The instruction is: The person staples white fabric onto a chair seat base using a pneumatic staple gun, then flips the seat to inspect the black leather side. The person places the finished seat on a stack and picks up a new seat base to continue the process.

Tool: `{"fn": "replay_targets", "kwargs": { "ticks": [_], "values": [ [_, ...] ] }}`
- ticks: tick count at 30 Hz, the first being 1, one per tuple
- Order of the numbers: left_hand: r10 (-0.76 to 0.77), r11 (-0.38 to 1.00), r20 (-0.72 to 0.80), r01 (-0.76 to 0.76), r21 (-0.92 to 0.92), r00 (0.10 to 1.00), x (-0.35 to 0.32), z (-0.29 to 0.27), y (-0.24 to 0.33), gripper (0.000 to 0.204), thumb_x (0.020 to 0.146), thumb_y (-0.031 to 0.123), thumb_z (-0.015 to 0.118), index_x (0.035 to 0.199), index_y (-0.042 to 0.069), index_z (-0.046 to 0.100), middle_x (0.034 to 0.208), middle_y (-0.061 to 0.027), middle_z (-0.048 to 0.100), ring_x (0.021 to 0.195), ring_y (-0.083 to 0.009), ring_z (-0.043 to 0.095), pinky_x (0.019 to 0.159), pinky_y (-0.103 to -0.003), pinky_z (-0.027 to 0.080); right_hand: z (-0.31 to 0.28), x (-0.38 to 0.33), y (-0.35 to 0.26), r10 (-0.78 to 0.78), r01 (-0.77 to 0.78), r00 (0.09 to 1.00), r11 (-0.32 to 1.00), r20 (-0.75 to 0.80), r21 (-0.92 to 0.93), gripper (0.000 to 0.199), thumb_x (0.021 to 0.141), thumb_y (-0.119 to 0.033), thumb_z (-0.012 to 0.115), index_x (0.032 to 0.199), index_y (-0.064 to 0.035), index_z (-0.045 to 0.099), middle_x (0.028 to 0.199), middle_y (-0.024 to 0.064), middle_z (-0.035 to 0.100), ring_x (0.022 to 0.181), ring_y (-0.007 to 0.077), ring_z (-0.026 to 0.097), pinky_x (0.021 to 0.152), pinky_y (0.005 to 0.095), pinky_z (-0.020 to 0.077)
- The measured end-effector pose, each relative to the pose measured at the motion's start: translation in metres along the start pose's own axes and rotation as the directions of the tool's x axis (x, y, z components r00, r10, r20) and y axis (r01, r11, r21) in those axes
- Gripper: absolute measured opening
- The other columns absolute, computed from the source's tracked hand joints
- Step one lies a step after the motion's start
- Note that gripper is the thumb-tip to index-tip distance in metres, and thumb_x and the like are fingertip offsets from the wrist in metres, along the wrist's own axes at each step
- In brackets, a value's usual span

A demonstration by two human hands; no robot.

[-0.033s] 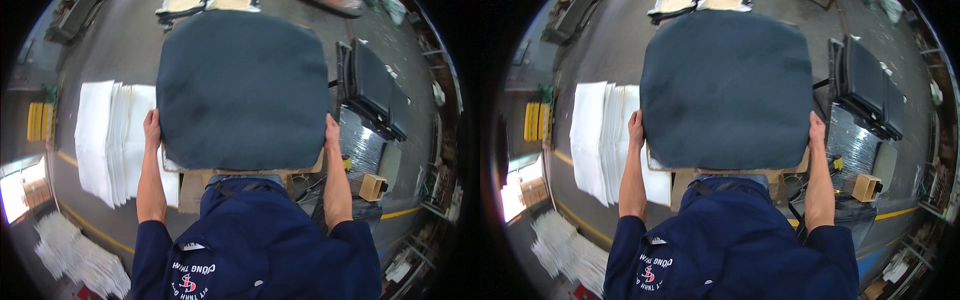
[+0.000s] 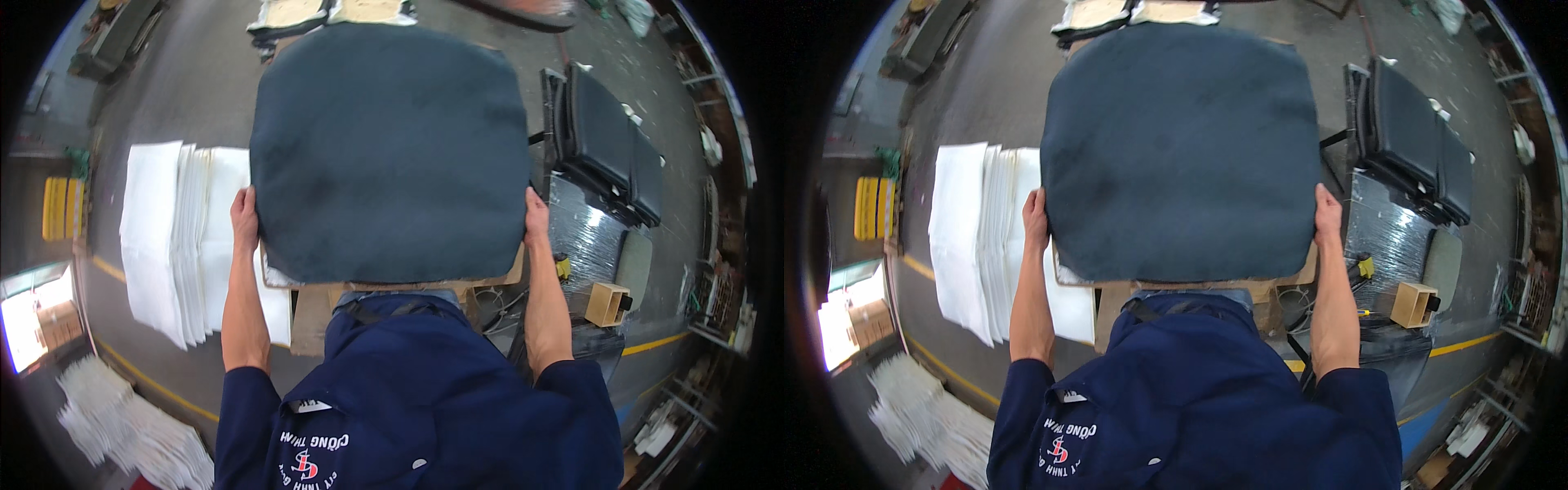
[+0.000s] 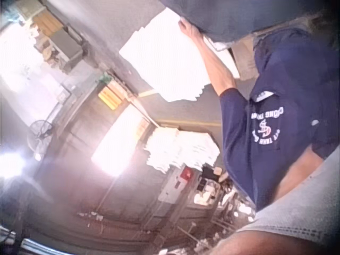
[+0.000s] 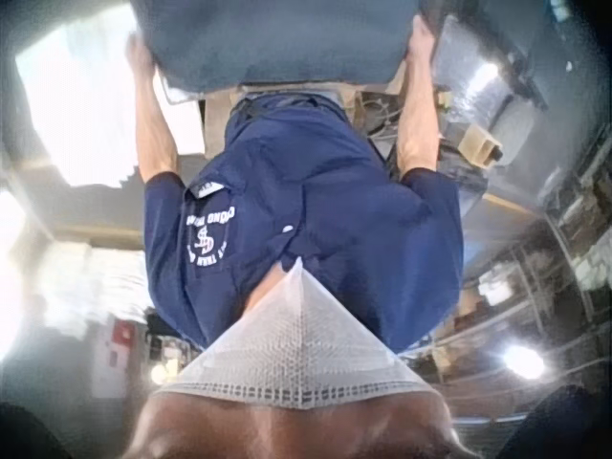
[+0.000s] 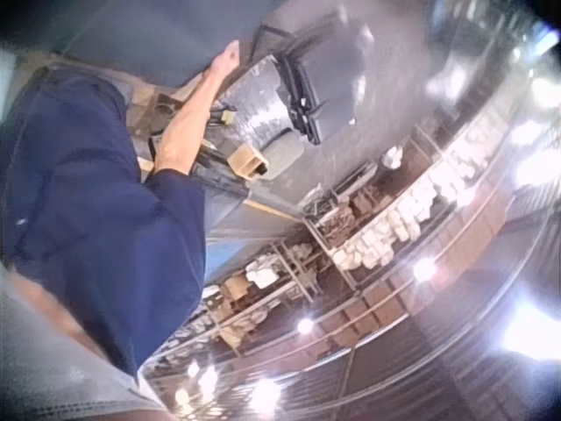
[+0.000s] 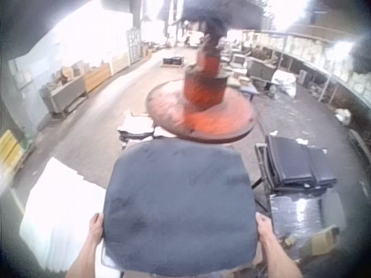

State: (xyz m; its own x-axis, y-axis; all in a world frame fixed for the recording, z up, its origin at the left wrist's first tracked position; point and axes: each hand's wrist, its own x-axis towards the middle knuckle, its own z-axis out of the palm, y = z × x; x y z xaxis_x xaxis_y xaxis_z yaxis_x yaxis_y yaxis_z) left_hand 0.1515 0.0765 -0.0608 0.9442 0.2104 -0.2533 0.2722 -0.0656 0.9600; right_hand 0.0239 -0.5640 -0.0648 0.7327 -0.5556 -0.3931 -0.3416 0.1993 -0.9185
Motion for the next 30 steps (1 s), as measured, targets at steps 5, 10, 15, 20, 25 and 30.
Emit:
{"fn": "replay_targets", "kwargs": {
  "ticks": [5,10,15,20,25,30],
  "values": [
    [-0.022,0.999,0.043,0.020,0.049,0.999,0.003,-0.003,0.011,0.034,0.109,0.036,0.058,0.100,0.004,0.065,0.086,0.0034,0.060,0.080,-0.0060,0.050,0.074,-0.024,0.044,0.003,-0.011,-0.008,-0.031,0.031,0.999,0.999,0.015,0.007,0.046,0.105,-0.034,0.066,0.130,0.0053,0.068,0.117,0.0077,0.074,0.100,0.0147,0.069,0.090,0.0300,0.0545],
    [-0.007,0.990,0.067,-0.002,0.144,0.998,0.002,-0.006,0.020,0.034,0.108,0.035,0.058,0.100,0.003,0.065,0.086,0.0031,0.060,0.081,-0.0065,0.049,0.075,-0.024,0.043,-0.005,-0.010,-0.006,-0.095,0.091,0.995,0.978,-0.010,-0.189,0.045,0.108,-0.032,0.061,0.133,0.0050,0.066,0.121,0.0073,0.073,0.106,0.0139,0.066,0.094,0.0280,0.0515],
    [-0.019,0.961,0.077,-0.004,0.276,0.997,0.005,-0.007,0.030,0.036,0.106,0.033,0.060,0.095,-0.001,0.066,0.082,0.0011,0.060,0.079,-0.0081,0.050,0.073,-0.026,0.044,-0.006,-0.021,-0.021,-0.162,0.148,0.987,0.942,-0.022,-0.301,0.045,0.107,-0.030,0.062,0.132,0.0060,0.067,0.123,0.0096,0.073,0.110,0.0149,0.066,0.097,0.0286,0.0508],
    [-0.003,0.969,0.110,-0.025,0.244,0.994,0.005,-0.010,0.025,0.033,0.107,0.034,0.060,0.103,0.002,0.067,0.087,0.0031,0.062,0.081,-0.0066,0.051,0.075,-0.024,0.043,0.003,-0.024,-0.025,-0.120,0.112,0.993,0.951,-0.008,-0.288,0.047,0.107,-0.029,0.062,0.139,0.0053,0.062,0.127,0.0100,0.071,0.113,0.0162,0.065,0.100,0.0293,0.0493],
    [-0.037,0.980,0.112,0.014,0.200,0.993,0.005,-0.011,0.021,0.032,0.108,0.033,0.058,0.102,0.003,0.066,0.086,0.0035,0.061,0.080,-0.0057,0.050,0.074,-0.024,0.042,-0.002,-0.018,-0.017,-0.142,0.140,0.990,0.968,0.006,-0.211,0.047,0.107,-0.029,0.062,0.139,0.0051,0.062,0.128,0.0100,0.071,0.114,0.0162,0.065,0.100,0.0295,0.0494],
    [-0.058,0.974,0.101,0.034,0.223,0.993,0.002,-0.007,0.029,0.031,0.108,0.032,0.057,0.103,0.003,0.066,0.086,0.0037,0.061,0.080,-0.0054,0.050,0.073,-0.024,0.042,0.000,-0.019,-0.015,-0.149,0.148,0.989,0.980,-0.002,-0.136,0.046,0.106,-0.027,0.063,0.138,0.0055,0.062,0.127,0.0105,0.071,0.112,0.0163,0.066,0.099,0.0300,0.0503]
  ]
}}
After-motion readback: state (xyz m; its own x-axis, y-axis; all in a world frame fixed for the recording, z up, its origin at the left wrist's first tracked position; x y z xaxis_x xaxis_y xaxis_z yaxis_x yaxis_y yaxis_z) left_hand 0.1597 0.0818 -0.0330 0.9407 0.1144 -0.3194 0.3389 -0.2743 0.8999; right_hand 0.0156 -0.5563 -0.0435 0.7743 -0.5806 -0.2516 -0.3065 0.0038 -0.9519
